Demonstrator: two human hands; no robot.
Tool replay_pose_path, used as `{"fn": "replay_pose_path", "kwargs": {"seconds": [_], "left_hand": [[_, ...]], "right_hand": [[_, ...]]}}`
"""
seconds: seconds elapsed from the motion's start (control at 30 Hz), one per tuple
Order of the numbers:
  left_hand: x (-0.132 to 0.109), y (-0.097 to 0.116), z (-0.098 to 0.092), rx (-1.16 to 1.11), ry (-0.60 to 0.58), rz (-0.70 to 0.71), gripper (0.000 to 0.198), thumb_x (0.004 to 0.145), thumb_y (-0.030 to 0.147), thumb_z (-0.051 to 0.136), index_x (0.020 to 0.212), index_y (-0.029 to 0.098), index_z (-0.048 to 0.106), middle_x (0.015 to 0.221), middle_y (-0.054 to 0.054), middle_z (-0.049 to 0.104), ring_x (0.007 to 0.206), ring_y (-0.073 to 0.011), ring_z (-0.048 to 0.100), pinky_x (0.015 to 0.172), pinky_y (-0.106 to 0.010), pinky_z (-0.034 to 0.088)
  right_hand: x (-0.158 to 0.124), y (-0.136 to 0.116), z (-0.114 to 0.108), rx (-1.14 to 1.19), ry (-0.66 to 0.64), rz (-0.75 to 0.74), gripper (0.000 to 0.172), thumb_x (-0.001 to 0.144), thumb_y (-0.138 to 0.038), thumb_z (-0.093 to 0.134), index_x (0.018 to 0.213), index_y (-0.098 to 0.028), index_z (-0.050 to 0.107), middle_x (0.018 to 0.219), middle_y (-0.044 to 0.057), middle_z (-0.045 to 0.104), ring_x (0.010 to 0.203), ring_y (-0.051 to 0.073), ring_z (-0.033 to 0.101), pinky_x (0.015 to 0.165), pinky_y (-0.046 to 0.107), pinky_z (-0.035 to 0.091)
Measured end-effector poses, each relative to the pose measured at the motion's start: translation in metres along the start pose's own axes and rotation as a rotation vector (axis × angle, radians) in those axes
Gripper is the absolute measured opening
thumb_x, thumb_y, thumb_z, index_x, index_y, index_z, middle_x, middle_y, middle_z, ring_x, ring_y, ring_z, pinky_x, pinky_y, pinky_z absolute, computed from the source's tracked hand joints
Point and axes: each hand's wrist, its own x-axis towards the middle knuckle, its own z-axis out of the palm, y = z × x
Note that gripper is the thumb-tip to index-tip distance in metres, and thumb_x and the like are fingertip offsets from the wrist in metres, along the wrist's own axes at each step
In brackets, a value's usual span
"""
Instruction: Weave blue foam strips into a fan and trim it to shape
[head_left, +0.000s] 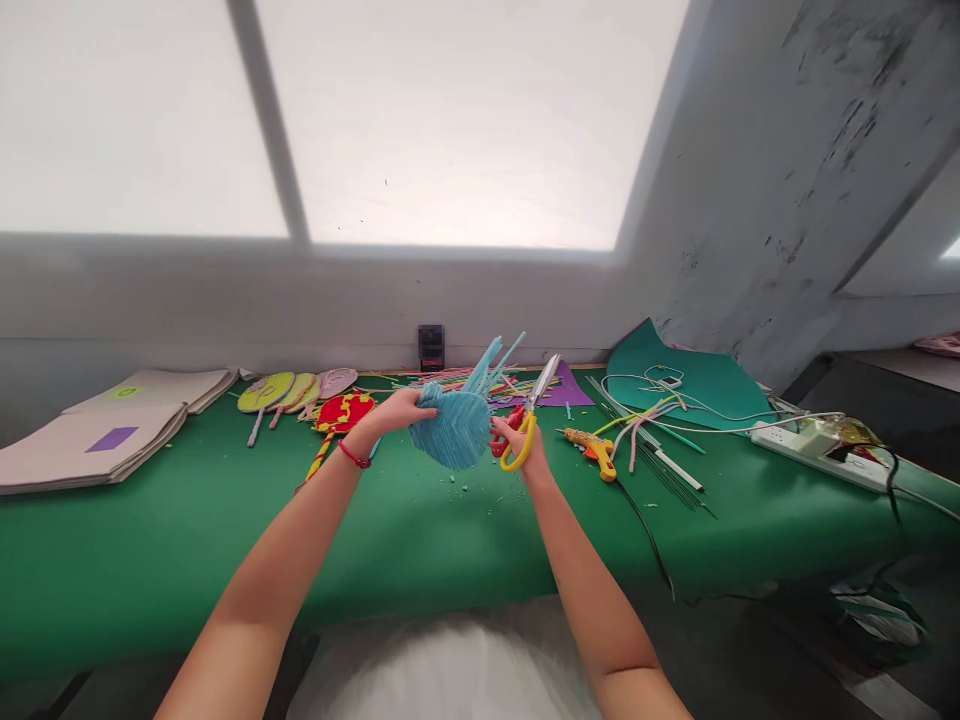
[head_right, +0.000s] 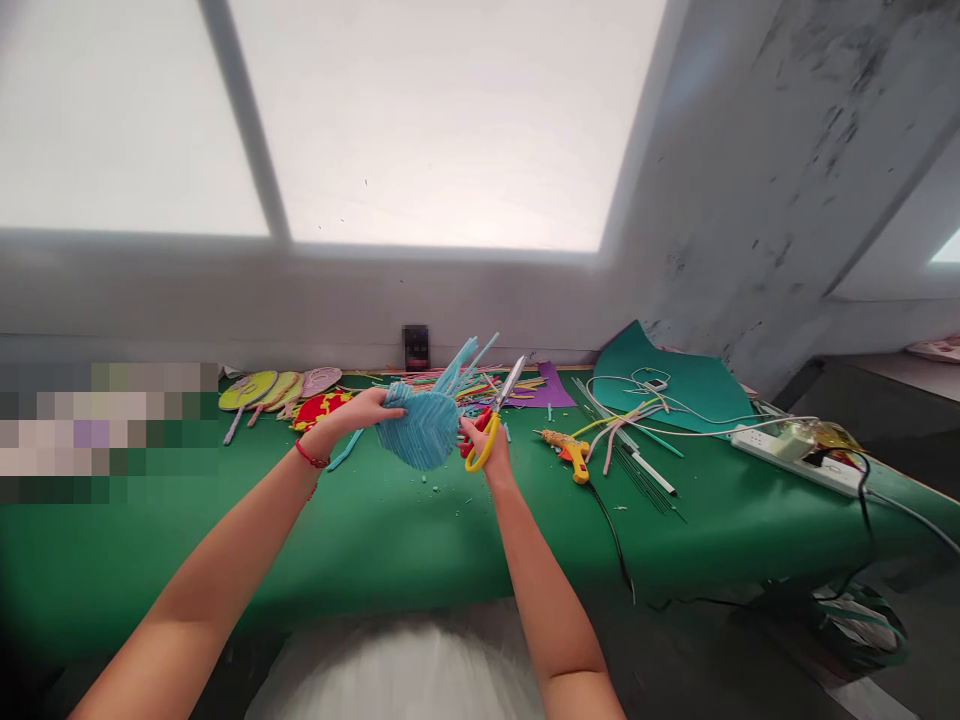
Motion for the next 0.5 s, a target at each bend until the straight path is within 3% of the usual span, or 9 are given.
{"fn": "replay_pose_path", "kwargs": {"seconds": [0.07, 0.13, 0.27, 0.4, 0.5], "left_hand": [[0.005, -0.004, -0.009, 0.031, 0.104, 0.033, 0.032, 0.064, 0.042, 0.068, 0.081, 0.015, 0.073, 0.083, -0.005, 0.071, 0.081, -0.0244, 0.063, 0.073, -0.033, 0.050], [0.012, -0.008, -0.017, 0.002, 0.071, 0.034, 0.036, 0.066, 0.043, 0.064, 0.087, 0.015, 0.073, 0.086, -0.006, 0.071, 0.081, -0.0235, 0.062, 0.072, -0.033, 0.049], [0.023, -0.017, -0.023, 0.272, 0.182, -0.002, 0.024, 0.060, 0.036, 0.065, 0.067, 0.014, 0.070, 0.072, -0.006, 0.068, 0.076, -0.0232, 0.060, 0.073, -0.033, 0.047], [0.027, -0.021, -0.014, 0.164, 0.074, 0.037, 0.032, 0.064, 0.040, 0.062, 0.081, 0.014, 0.072, 0.081, -0.005, 0.070, 0.080, -0.0231, 0.061, 0.073, -0.032, 0.048], [0.029, -0.016, -0.009, 0.298, 0.261, 0.067, 0.024, 0.067, 0.036, 0.061, 0.078, 0.017, 0.072, 0.081, -0.007, 0.070, 0.084, -0.0253, 0.062, 0.075, -0.031, 0.045]], "right_hand": [[-0.001, -0.003, -0.003, 0.045, 0.005, 0.035, 0.048, 0.052, -0.048, 0.081, 0.066, -0.021, 0.044, 0.079, 0.007, 0.069, 0.070, 0.024, 0.068, 0.044, 0.028, 0.052], [-0.002, -0.006, -0.008, 0.072, 0.003, 0.019, 0.048, 0.053, -0.048, 0.081, 0.067, -0.021, 0.043, 0.081, 0.008, 0.070, 0.072, 0.026, 0.070, 0.042, 0.028, 0.053], [-0.003, -0.013, -0.017, 0.066, 0.023, -0.025, 0.048, 0.054, -0.046, 0.081, 0.067, -0.021, 0.043, 0.083, 0.009, 0.072, 0.072, 0.027, 0.072, 0.042, 0.027, 0.055], [-0.005, -0.018, -0.020, 0.051, 0.024, -0.055, 0.046, 0.056, -0.045, 0.081, 0.069, -0.020, 0.045, 0.084, 0.010, 0.073, 0.070, 0.026, 0.072, 0.042, 0.027, 0.055], [-0.007, -0.020, -0.019, 0.042, 0.010, -0.062, 0.046, 0.058, -0.046, 0.080, 0.069, -0.020, 0.043, 0.081, 0.009, 0.073, 0.066, 0.025, 0.071, 0.043, 0.028, 0.056]]}}
